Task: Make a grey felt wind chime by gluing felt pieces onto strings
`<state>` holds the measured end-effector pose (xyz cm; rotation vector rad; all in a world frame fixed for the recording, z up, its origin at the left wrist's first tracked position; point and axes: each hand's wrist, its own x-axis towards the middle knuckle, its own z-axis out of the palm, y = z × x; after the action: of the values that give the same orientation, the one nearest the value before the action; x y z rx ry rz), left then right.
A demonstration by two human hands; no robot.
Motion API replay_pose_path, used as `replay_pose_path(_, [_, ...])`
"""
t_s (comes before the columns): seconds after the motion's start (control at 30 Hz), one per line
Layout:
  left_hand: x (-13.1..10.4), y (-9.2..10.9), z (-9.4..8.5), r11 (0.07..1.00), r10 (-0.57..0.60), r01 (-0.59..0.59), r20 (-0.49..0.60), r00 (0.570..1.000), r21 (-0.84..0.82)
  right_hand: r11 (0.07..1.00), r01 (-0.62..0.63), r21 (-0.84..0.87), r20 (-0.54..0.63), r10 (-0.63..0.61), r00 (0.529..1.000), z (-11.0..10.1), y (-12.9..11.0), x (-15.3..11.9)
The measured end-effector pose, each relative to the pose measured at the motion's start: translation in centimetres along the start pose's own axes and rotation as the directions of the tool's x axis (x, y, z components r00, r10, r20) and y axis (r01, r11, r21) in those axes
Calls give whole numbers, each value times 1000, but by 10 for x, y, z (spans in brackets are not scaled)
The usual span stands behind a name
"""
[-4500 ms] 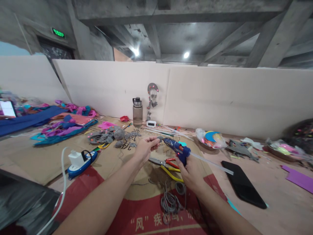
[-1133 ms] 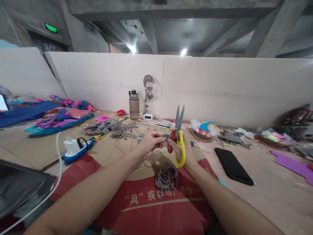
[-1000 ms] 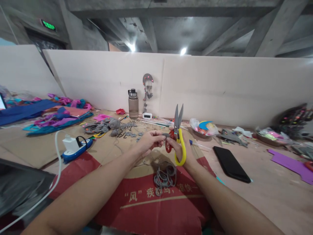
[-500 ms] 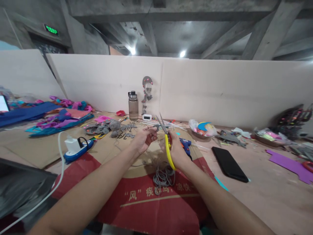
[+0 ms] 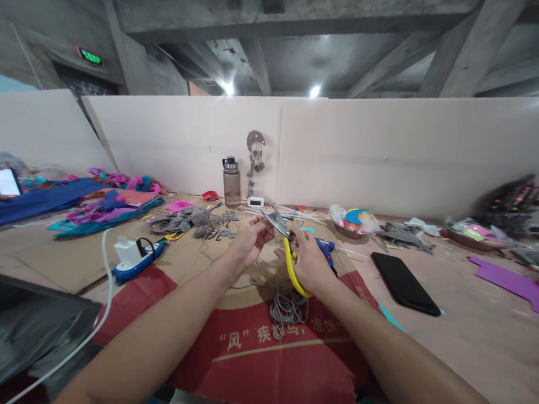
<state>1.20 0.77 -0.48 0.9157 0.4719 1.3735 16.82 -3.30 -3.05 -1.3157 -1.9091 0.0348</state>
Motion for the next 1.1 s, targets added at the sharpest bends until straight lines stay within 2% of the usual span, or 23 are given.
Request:
replay_pose_path(0.53, [-4,1,4,999,5,-6,16,1000,36,999,-9,-44,4,9,1000,-3,-6,1])
replay_pose_path(1.1, [-2,-2,0,1000,-5,5,17,1000,21,999,-22,-25,30,22,999,-4,-6,1])
